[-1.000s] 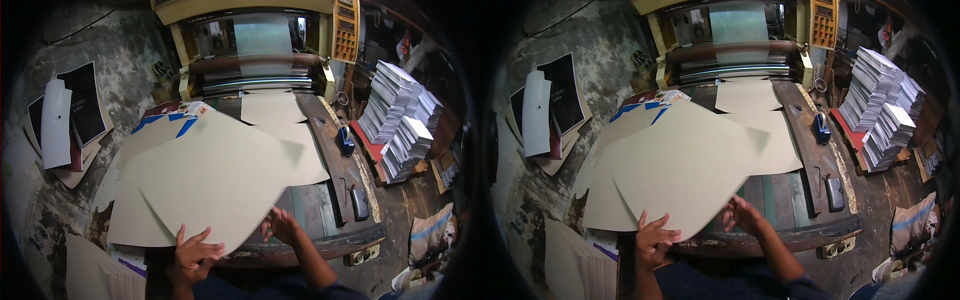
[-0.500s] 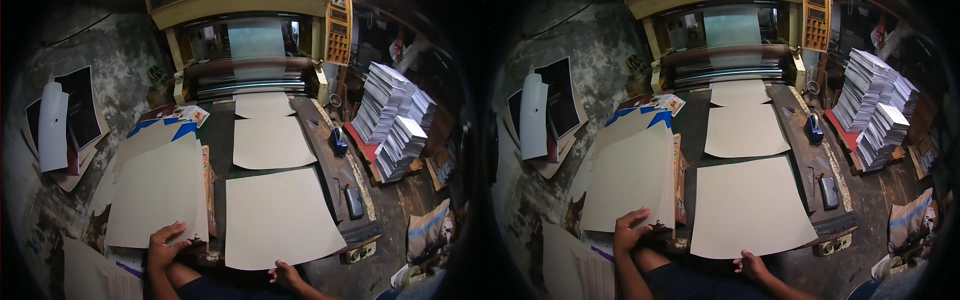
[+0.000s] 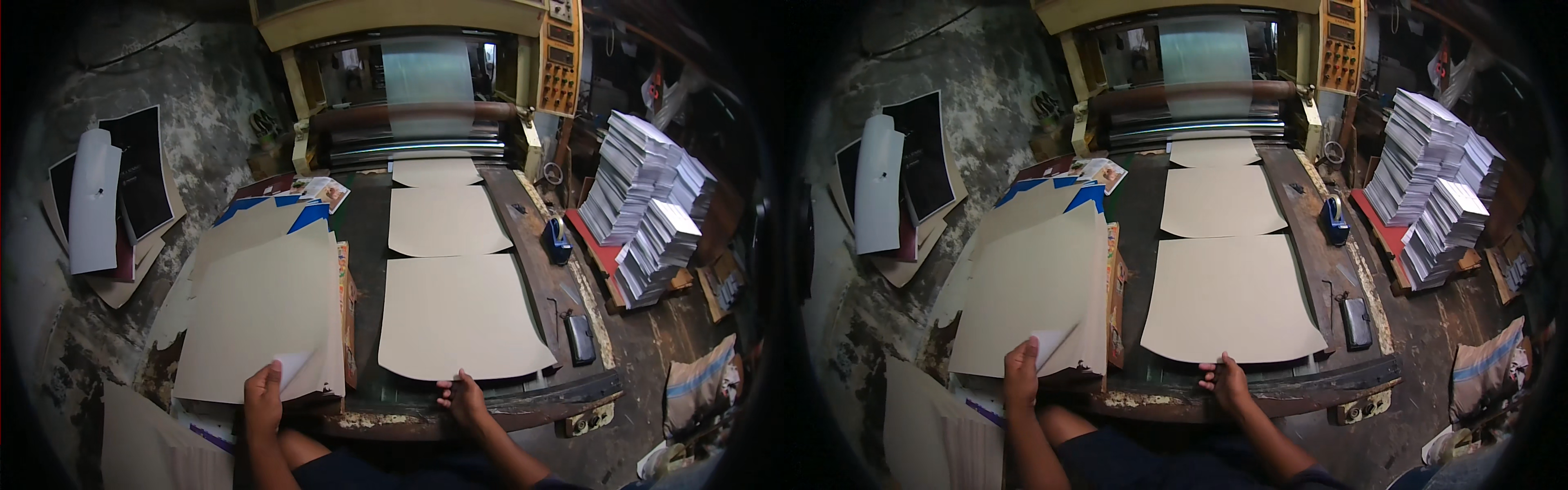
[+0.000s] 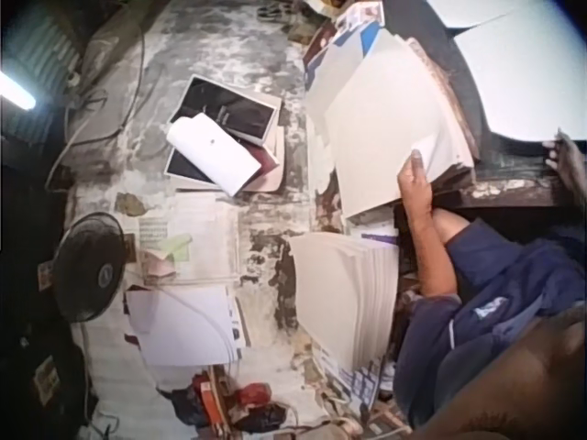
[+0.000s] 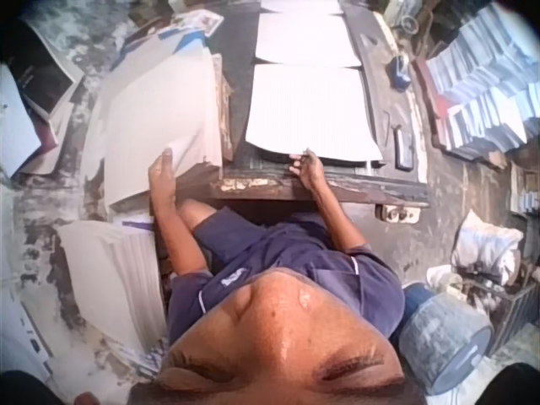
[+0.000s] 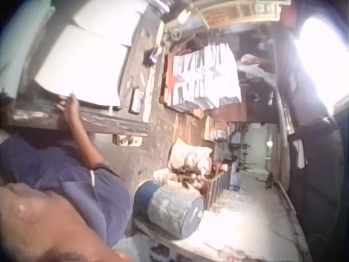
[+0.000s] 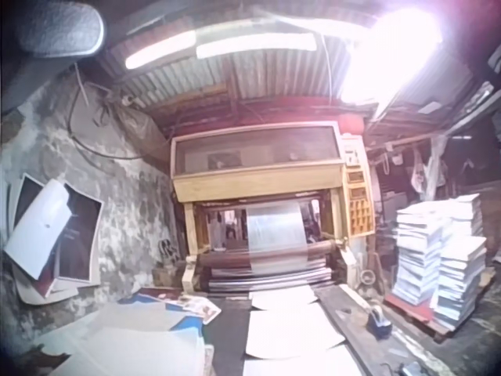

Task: The person places sheets of paper onto the feed of a printing or processing machine, aligning them by hand before they are pulled through.

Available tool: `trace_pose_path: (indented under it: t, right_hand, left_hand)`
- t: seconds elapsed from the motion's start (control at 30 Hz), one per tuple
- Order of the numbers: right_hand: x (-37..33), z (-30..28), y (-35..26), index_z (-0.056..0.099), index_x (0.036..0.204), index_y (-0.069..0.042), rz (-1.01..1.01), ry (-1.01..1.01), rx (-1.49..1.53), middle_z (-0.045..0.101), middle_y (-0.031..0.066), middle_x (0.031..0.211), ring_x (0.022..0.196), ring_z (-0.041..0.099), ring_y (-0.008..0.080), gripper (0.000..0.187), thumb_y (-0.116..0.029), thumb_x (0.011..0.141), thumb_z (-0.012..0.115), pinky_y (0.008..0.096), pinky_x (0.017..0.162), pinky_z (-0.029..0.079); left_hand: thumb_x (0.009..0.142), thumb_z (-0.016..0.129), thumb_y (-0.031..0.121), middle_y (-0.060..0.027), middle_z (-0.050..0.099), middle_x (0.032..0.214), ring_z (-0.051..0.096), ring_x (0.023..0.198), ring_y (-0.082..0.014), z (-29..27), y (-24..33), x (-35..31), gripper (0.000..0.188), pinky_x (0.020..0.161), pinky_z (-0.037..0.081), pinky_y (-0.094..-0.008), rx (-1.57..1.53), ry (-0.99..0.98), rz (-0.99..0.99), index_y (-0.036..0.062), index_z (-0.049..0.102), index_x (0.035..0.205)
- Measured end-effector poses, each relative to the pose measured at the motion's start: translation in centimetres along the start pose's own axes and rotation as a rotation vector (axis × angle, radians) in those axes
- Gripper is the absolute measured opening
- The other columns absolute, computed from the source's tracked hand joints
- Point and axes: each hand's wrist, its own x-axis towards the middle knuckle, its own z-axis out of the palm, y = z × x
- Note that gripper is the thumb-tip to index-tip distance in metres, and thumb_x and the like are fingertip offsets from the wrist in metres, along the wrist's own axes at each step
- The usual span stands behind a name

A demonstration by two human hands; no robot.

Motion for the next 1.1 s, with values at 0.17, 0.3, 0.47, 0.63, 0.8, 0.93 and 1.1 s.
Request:
trace_pose_path:
  t: [0.17, 0.3, 0.47, 0.63, 0.8, 0.93, 1.1]
  right_hand:
    - [1.2, 1.6, 0.1, 0.044, 0.119, -0.01, -0.093, 0.122, 0.042, 0.061, 0.0126, 0.109, 0.073, 0.054, 0.0179, 0.038, -0.042, 0.097, 0.046, 0.0406, 0.073, 0.049]
    - [-1.7, 3.5, -1.5, 0.041, 0.13, -0.013, -0.034, 0.118, 0.061, 0.058, 0.0123, 0.121, 0.08, 0.056, 0.0201, 0.051, -0.048, 0.095, 0.048, 0.0406, 0.072, 0.051]
    - [-7.2, 5.9, -5.3, 0.041, 0.13, -0.007, -0.115, -0.52, 0.043, 0.058, 0.013, 0.111, 0.085, 0.061, 0.0214, 0.054, -0.042, 0.093, 0.056, 0.0383, 0.065, 0.056]
    - [-8.8, 4.3, -5.0, 0.054, 0.102, 0.0, 0.072, -0.231, -0.221, 0.057, 0.0125, 0.084, 0.07, 0.055, 0.0194, 0.033, -0.029, 0.089, 0.063, 0.0371, 0.06, 0.052]
    - [-10.1, -0.7, 0.1, 0.053, 0.109, 0.001, 0.18, -0.103, -0.183, 0.058, 0.0129, 0.083, 0.069, 0.053, 0.0182, 0.035, -0.031, 0.095, 0.055, 0.0371, 0.064, 0.052]
    - [-12.4, -3.2, 3.0, 0.05, 0.116, 0.0, 0.219, -0.072, -0.263, 0.062, 0.0159, 0.088, 0.065, 0.051, 0.0172, 0.039, -0.034, 0.096, 0.053, 0.0377, 0.066, 0.054]
    - [-14.6, -5.6, 5.4, 0.046, 0.121, -0.001, 0.274, -0.077, -0.227, 0.064, 0.0178, 0.092, 0.067, 0.054, 0.0181, 0.046, -0.04, 0.098, 0.051, 0.0381, 0.065, 0.056]
  left_hand:
    - [0.1, 0.05, 0.031, -0.0072, 0.063, 0.076, 0.057, 0.073, -0.0186, 2.9, 1.3, -1.0, 0.041, 0.09, 0.046, -0.0343, -0.224, 0.491, 0.206, -0.0057, 0.065, 0.092]
    - [0.097, 0.051, 0.028, -0.0073, 0.061, 0.061, 0.062, 0.068, -0.0257, 3.1, 2.5, -3.7, 0.04, 0.111, 0.029, -0.0507, 0.156, 0.151, 0.45, 0.0013, 0.065, 0.07]
    - [0.095, 0.054, 0.041, -0.0033, 0.072, 0.077, 0.069, 0.093, -0.027, 3.3, 4.5, -4.5, 0.04, 0.115, 0.011, -0.057, 0.137, -0.281, 0.716, 0.0105, 0.071, 0.075]
    - [0.083, 0.065, 0.053, -0.004, 0.07, 0.111, 0.046, 0.132, -0.0351, 3.5, 4.3, -3.9, 0.044, 0.113, 0.014, -0.0613, 0.405, -0.331, 0.756, 0.0135, 0.073, 0.099]
    - [0.068, 0.08, 0.049, -0.0074, 0.069, 0.114, 0.048, 0.129, -0.0368, 1.1, 2.4, -1.1, 0.063, 0.107, 0.034, -0.0527, 0.386, -0.187, 0.625, 0.0076, 0.067, 0.114]
    - [0.068, 0.084, 0.036, -0.0143, 0.07, 0.109, 0.062, 0.114, -0.0299, 0.1, 0.3, -0.3, 0.056, 0.105, 0.039, -0.0419, 0.236, -0.212, 0.359, 0.0048, 0.068, 0.112]
    - [0.075, 0.081, 0.033, -0.0144, 0.07, 0.109, 0.061, 0.115, -0.0256, -0.2, 0.0, -0.1, 0.049, 0.103, 0.04, -0.0381, 0.066, -0.272, 0.234, 0.0002, 0.068, 0.11]
